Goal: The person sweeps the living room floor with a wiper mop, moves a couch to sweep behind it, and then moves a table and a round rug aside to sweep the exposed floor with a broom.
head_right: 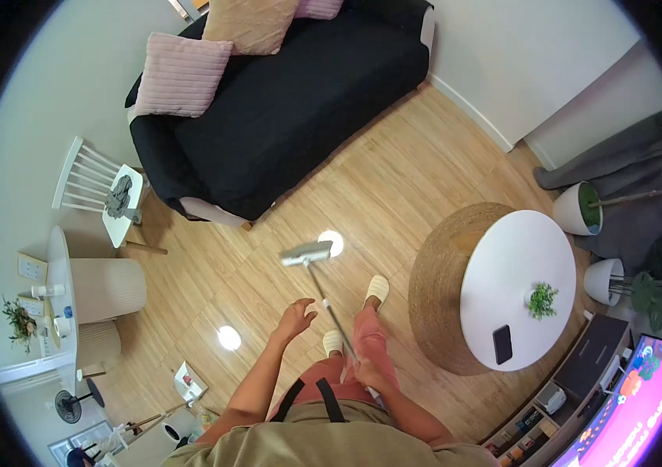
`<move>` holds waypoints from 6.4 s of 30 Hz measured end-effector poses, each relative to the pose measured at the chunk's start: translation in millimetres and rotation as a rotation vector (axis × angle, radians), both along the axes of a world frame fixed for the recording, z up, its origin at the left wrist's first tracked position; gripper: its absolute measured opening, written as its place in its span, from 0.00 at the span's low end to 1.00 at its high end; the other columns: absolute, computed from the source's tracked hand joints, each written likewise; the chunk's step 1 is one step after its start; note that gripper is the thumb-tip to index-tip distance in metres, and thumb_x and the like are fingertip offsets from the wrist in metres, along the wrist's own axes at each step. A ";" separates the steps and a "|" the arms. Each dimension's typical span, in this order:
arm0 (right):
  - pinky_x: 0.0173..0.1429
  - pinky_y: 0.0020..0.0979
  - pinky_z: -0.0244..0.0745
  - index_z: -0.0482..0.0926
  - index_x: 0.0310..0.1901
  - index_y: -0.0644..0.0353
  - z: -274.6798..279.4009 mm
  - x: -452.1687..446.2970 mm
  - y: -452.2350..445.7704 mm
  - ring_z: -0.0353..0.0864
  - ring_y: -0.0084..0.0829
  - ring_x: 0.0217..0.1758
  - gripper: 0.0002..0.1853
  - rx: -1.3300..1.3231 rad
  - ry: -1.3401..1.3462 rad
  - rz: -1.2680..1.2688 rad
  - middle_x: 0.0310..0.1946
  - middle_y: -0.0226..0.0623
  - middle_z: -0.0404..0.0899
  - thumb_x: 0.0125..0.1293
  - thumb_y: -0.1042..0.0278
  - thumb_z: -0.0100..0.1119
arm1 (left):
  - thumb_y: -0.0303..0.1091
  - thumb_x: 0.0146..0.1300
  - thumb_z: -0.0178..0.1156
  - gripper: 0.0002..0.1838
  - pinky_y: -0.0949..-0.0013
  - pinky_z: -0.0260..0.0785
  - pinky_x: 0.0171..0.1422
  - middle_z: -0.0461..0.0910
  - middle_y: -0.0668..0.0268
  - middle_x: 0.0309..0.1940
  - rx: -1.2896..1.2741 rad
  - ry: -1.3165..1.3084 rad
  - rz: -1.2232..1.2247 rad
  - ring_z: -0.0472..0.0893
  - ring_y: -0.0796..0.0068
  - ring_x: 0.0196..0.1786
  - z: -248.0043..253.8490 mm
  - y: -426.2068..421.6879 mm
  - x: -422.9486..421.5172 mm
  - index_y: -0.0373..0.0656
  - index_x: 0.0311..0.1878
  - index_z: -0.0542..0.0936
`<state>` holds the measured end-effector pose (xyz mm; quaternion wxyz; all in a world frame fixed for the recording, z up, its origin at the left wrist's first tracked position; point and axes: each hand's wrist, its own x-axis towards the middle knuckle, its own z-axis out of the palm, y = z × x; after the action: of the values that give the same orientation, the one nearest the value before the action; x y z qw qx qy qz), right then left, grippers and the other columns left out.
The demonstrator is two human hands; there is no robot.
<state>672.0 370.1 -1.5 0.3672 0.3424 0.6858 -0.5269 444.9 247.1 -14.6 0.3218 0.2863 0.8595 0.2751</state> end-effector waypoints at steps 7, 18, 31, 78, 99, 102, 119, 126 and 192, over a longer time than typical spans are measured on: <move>0.13 0.23 0.58 0.64 0.58 0.51 96.3 58.4 24.6 0.62 0.19 0.11 0.22 -0.311 -0.097 -0.520 0.12 0.26 0.65 0.62 0.61 0.48 | 0.32 0.49 0.58 0.19 0.62 0.65 0.52 0.73 0.48 0.44 0.020 0.021 -0.094 0.72 0.53 0.48 21.6 -77.7 35.1 0.35 0.45 0.73; 0.16 0.34 0.67 0.64 0.55 0.55 -73.2 35.1 66.5 0.72 0.35 0.13 0.20 0.080 0.020 -0.590 0.19 0.41 0.73 0.60 0.66 0.42 | 0.33 0.48 0.59 0.19 0.61 0.66 0.50 0.74 0.47 0.42 0.012 0.081 -0.108 0.73 0.52 0.46 27.1 -125.3 60.6 0.34 0.45 0.73; 0.35 0.21 0.70 0.65 0.56 0.58 28.4 95.0 -46.7 0.73 0.21 0.35 0.23 -0.713 -0.226 -0.451 0.35 0.34 0.76 0.59 0.62 0.50 | 0.31 0.47 0.59 0.19 0.60 0.66 0.50 0.74 0.47 0.41 -0.006 0.053 -0.136 0.73 0.52 0.46 42.7 -101.0 50.4 0.35 0.44 0.73; 0.48 0.45 0.67 0.47 0.64 0.47 -64.2 78.7 -177.1 0.74 0.53 0.43 0.30 0.079 0.086 0.489 0.39 0.61 0.72 0.60 0.62 0.39 | 0.34 0.53 0.57 0.19 0.62 0.64 0.53 0.73 0.50 0.46 -0.062 -0.024 0.239 0.72 0.53 0.49 18.6 -203.1 158.3 0.36 0.47 0.72; 0.13 0.28 0.61 0.66 0.52 0.55 -14.2 124.0 10.1 0.63 0.25 0.11 0.17 -0.164 -0.001 -0.841 0.13 0.30 0.63 0.61 0.64 0.45 | 0.32 0.48 0.59 0.19 0.61 0.66 0.51 0.74 0.47 0.42 -0.120 -0.034 0.356 0.73 0.53 0.47 39.1 -372.0 288.7 0.34 0.45 0.73; 0.12 0.28 0.61 0.66 0.41 0.54 -82.1 197.5 -38.8 0.63 0.25 0.10 0.09 -0.415 0.083 -0.959 0.12 0.30 0.62 0.58 0.68 0.47 | 0.32 0.48 0.59 0.19 0.62 0.66 0.51 0.74 0.47 0.42 -0.098 -0.035 0.359 0.73 0.52 0.47 37.5 -376.2 298.4 0.34 0.44 0.73; 0.11 0.20 0.53 0.56 0.61 0.47 110.3 143.1 -42.4 0.55 0.19 0.10 0.27 -0.641 -0.118 -0.715 0.13 0.26 0.60 0.61 0.71 0.49 | 0.34 0.50 0.58 0.20 0.62 0.65 0.53 0.74 0.48 0.43 -0.063 0.044 0.165 0.72 0.52 0.48 30.6 -280.3 211.8 0.36 0.46 0.73; 0.09 0.31 0.58 0.66 0.34 0.53 -58.4 7.9 133.2 0.62 0.28 0.07 0.06 0.044 0.344 -0.657 0.09 0.31 0.61 0.64 0.65 0.39 | 0.34 0.49 0.58 0.19 0.62 0.66 0.51 0.74 0.49 0.43 -0.233 -0.051 0.271 0.73 0.54 0.47 31.3 -261.4 215.4 0.36 0.44 0.74; 0.07 0.25 0.50 0.63 0.43 0.51 82.0 57.0 -474.1 0.56 0.23 0.05 0.09 -0.169 -0.064 -0.298 0.07 0.27 0.55 0.60 0.69 0.44 | 0.41 0.47 0.61 0.42 0.51 0.61 0.54 0.55 0.52 0.61 -1.230 0.819 1.170 0.58 0.49 0.60 206.9 -1076.7 117.5 0.46 0.64 0.52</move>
<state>729.1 -103.9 80.6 0.3340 0.4247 0.5689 -0.6200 562.5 -829.7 192.3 -0.1000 -0.3364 0.9074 -0.2313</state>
